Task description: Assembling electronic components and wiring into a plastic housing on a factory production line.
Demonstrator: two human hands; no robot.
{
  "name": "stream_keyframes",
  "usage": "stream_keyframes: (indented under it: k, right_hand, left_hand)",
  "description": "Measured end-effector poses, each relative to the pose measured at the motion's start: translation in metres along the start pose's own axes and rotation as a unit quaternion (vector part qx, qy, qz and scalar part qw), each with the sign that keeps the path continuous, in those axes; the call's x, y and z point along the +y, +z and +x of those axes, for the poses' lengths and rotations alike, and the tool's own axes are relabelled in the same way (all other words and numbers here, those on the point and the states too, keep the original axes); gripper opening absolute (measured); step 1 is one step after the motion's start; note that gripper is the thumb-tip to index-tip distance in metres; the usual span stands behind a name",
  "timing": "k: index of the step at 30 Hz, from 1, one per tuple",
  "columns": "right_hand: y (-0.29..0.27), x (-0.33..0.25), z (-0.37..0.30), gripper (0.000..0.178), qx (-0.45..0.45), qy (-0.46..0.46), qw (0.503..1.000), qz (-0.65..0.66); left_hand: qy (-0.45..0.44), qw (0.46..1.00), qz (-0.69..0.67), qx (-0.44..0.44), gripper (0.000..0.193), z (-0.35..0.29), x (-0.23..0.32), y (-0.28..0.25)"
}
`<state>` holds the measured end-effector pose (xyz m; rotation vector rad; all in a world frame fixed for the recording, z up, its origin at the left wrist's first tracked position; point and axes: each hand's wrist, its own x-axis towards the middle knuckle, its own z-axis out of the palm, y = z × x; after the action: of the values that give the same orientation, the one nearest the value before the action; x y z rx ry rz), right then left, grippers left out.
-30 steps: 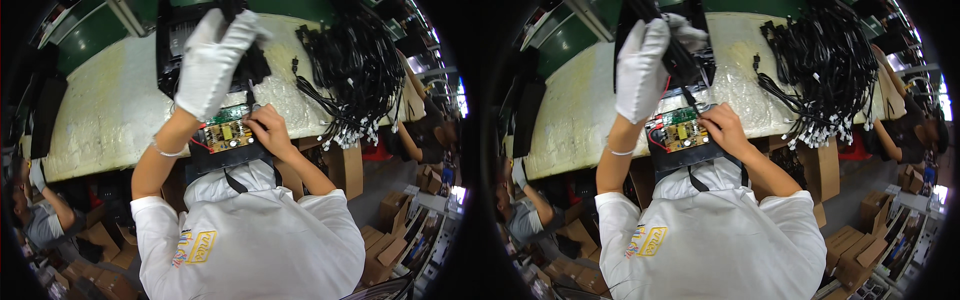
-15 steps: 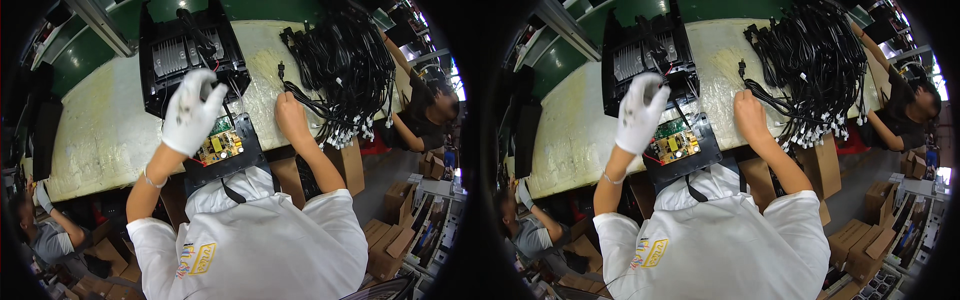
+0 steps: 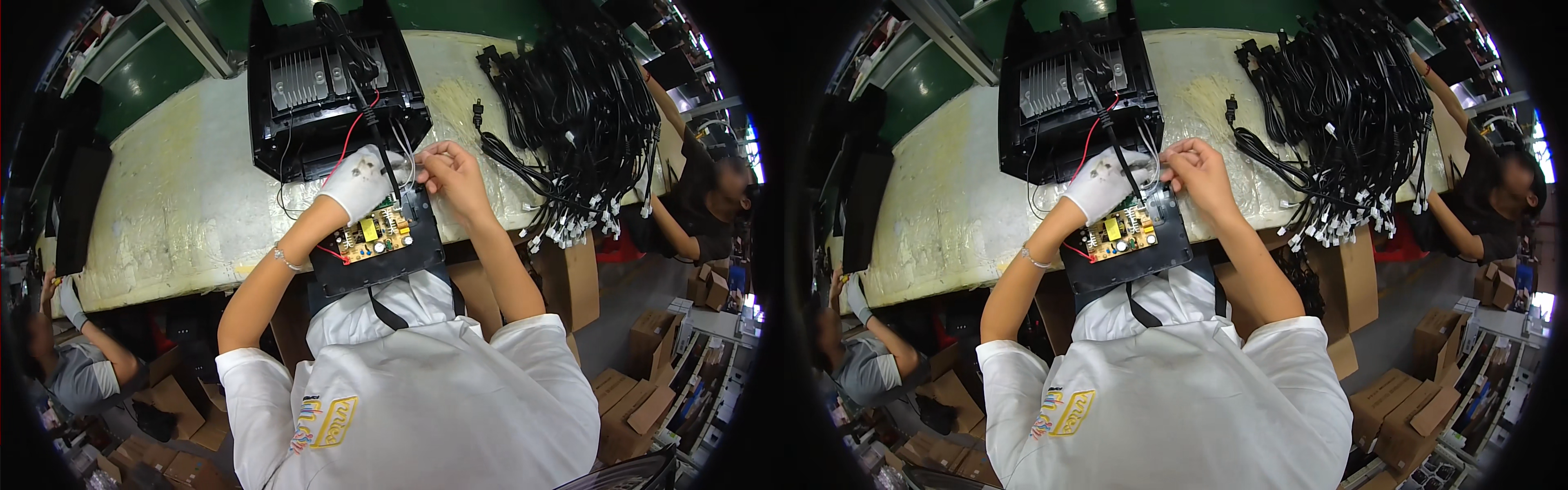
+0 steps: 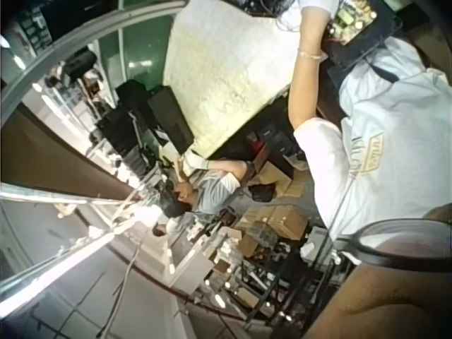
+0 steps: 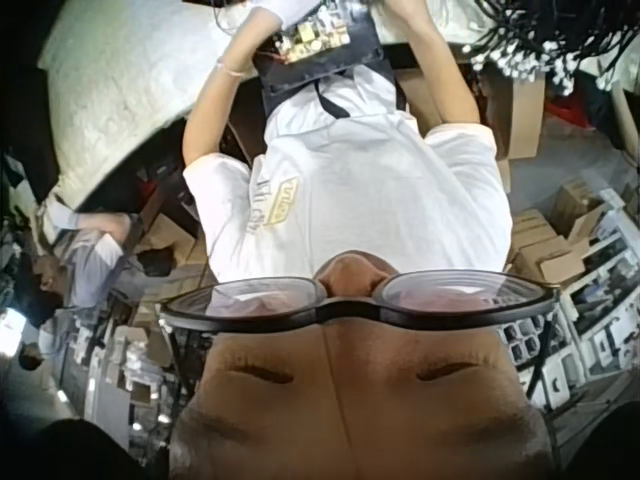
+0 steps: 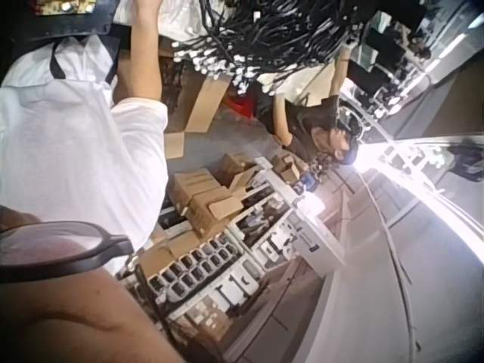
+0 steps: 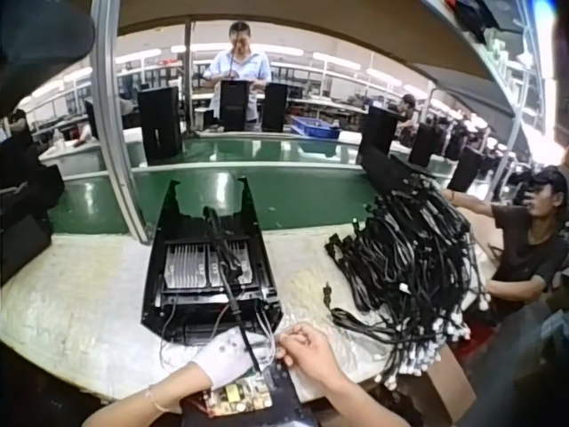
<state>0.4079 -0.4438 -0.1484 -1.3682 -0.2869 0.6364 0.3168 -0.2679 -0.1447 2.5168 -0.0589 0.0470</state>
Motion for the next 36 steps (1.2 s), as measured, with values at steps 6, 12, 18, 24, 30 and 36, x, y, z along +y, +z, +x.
stream_keyframes:
  k: [6,12,18,24,30,36]
  right_hand:
    - [0.004,-0.002,-0.009,0.01,-0.037,0.063,0.997,0.018]
    - [-0.009,-0.01,-0.012,0.008,-0.03,-0.163,0.961,-0.22]
    - [-0.002,-0.029,-0.016,0.017,-0.046,-0.464,0.763,-0.448]
    - [0.013,-0.05,-0.007,0.017,-0.22,-0.563,0.566,-0.561]
    - [0.012,-0.027,-0.004,0.022,-0.133,-0.538,0.673,-0.489]
    - [0.005,-0.014,-0.015,0.018,-0.012,-0.387,0.839,-0.383]
  left_hand:
    - [-0.006,0.996,0.084,0.015,0.024,-0.005,-0.006,0.008]
    - [0.043,0.989,0.076,0.115,0.012,-0.024,0.017,-0.021]
    - [0.109,0.961,0.097,0.234,0.006,-0.03,0.022,-0.022]
    - [0.1,0.976,0.06,0.184,0.005,-0.04,0.01,-0.031]
    - [0.095,0.961,-0.202,0.161,0.007,-0.027,0.038,-0.04]
    - [0.072,0.969,-0.172,0.16,0.013,-0.007,0.026,-0.023]
